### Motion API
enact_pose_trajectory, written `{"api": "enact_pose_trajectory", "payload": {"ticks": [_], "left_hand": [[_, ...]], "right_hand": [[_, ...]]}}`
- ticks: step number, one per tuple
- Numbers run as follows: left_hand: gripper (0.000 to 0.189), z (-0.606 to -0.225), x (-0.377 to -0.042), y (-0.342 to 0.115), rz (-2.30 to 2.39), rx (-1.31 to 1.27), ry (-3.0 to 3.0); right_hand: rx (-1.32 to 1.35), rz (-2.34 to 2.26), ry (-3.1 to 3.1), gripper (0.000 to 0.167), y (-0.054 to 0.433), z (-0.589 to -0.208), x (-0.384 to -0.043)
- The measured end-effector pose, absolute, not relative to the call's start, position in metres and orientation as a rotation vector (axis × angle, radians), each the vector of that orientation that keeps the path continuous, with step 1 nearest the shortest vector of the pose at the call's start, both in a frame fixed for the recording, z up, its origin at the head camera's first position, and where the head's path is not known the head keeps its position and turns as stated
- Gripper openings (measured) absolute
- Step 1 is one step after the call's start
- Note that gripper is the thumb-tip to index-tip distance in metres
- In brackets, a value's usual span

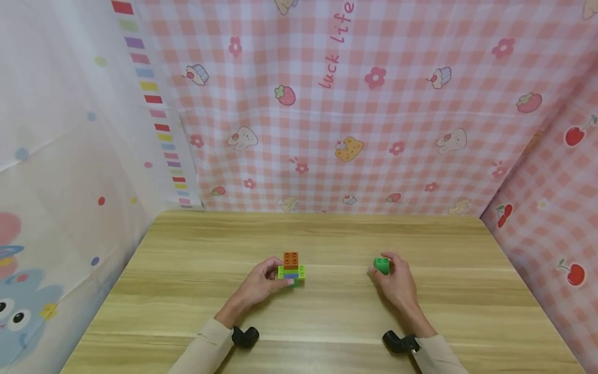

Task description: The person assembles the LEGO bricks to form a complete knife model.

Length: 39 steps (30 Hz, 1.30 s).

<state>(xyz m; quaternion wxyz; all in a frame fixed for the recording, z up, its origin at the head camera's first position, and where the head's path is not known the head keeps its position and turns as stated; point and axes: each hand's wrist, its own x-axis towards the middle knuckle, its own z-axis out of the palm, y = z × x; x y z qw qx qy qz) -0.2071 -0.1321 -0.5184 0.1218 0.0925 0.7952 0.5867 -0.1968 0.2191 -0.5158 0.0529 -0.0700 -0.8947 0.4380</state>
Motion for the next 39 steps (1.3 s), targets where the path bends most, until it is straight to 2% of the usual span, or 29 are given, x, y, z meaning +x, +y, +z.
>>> {"api": "enact_pose_trajectory", "payload": {"ticks": [6,18,39], "left_hand": [[0.027,-0.506,-0.2,-0.128,1.708,0.286,2.342],[0.03,-0.517,-0.206,-0.133,1.715,0.295,2.305],[0.03,-0.517,-0.207,-0.134,1.723,0.304,2.306]], "right_hand": [[-0.232,1.262,-2.732,0.05,0.219,-0.517,-0.196],[-0.226,1.238,-2.722,0.04,0.219,-0.518,-0.197],[-0.196,1.321,-2.675,0.044,0.222,-0.516,-0.198]]}}
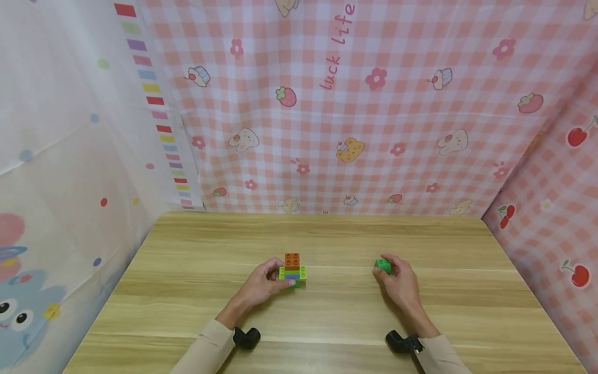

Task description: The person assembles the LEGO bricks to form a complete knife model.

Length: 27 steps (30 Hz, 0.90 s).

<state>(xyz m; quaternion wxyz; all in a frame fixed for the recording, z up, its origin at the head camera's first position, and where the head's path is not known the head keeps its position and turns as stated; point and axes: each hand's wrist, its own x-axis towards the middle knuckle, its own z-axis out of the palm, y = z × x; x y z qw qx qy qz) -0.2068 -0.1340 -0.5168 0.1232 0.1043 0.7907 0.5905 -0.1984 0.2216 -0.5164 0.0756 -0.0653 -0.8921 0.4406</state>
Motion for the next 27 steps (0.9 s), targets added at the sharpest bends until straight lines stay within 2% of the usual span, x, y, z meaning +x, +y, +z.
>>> {"api": "enact_pose_trajectory", "payload": {"ticks": [8,15,27], "left_hand": [[0.029,-0.517,-0.207,-0.134,1.709,0.306,2.307],[0.03,-0.52,-0.209,-0.136,1.693,0.308,2.308],[0.03,-0.517,-0.208,-0.136,1.699,0.308,2.302]], "right_hand": [[-0.175,1.308,-2.684,0.044,0.222,-0.515,-0.2],[-0.189,1.36,-2.693,0.052,0.217,-0.51,-0.201],[0.019,1.524,-2.637,0.042,0.195,-0.486,-0.207]]}}
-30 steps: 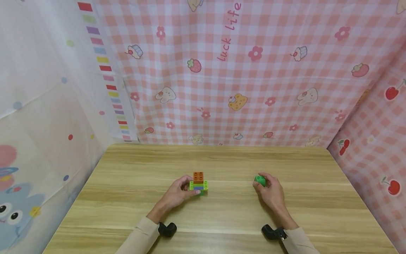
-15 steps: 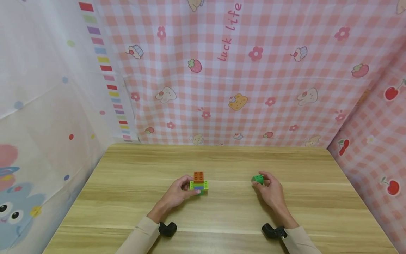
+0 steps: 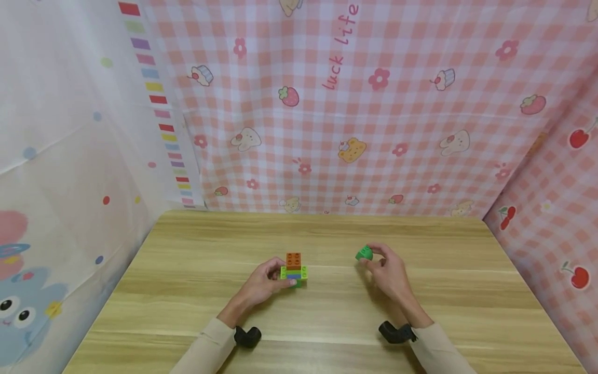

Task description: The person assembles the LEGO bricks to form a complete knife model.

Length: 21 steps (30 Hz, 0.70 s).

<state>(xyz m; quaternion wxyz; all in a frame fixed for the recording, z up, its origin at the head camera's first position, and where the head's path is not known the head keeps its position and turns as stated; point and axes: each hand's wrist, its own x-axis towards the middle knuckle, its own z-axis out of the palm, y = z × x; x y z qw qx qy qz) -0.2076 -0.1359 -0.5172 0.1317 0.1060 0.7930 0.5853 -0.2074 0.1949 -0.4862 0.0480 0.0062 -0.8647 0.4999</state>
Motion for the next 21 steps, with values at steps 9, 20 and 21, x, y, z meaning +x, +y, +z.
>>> {"api": "enact_pose_trajectory", "payload": {"ticks": [9,20,21], "left_hand": [[0.028,-0.512,-0.204,-0.134,1.705,0.294,2.302],[0.03,-0.52,-0.208,-0.137,1.687,0.312,2.292],[0.03,-0.519,-0.208,-0.137,1.688,0.313,2.292]], "right_hand": [[0.21,1.529,-2.635,0.041,0.178,-0.462,-0.212],[0.381,1.558,-2.557,0.04,0.156,-0.443,-0.215],[0.402,1.568,-2.546,0.039,0.153,-0.441,-0.215]]}}
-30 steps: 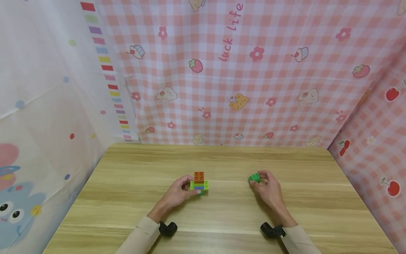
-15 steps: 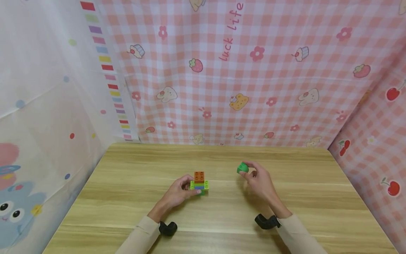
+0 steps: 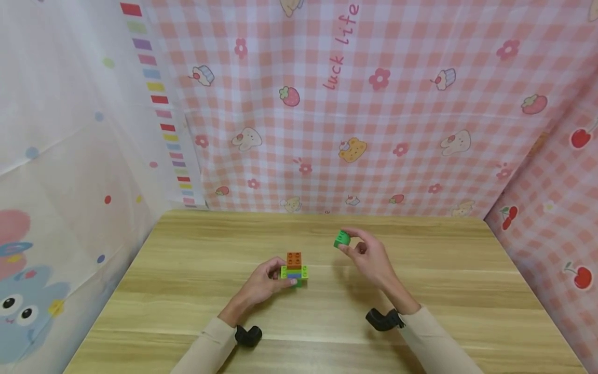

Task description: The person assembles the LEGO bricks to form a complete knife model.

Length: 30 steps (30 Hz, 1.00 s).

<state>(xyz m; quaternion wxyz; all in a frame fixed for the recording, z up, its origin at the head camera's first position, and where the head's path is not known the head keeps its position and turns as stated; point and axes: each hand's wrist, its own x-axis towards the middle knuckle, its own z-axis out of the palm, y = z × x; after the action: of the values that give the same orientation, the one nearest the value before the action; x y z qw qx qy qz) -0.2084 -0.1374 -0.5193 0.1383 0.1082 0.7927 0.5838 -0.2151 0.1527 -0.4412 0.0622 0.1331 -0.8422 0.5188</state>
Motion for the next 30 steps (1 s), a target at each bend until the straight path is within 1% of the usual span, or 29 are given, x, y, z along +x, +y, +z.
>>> {"api": "enact_pose_trajectory", "payload": {"ticks": [7,13,23,30], "left_hand": [[0.029,-0.519,-0.209,-0.137,1.695,0.298,2.295],[0.028,-0.519,-0.209,-0.135,1.692,0.297,2.313],[0.029,-0.521,-0.21,-0.135,1.69,0.302,2.302],[0.031,-0.519,-0.209,-0.136,1.67,0.329,2.311]], "right_hand": [[0.554,1.602,-2.526,0.039,0.131,-0.429,-0.213],[0.618,1.642,-2.491,0.038,0.114,-0.424,-0.21],[0.701,1.673,-2.508,0.036,0.097,-0.423,-0.208],[0.753,1.676,-2.53,0.036,0.088,-0.429,-0.209]]}}
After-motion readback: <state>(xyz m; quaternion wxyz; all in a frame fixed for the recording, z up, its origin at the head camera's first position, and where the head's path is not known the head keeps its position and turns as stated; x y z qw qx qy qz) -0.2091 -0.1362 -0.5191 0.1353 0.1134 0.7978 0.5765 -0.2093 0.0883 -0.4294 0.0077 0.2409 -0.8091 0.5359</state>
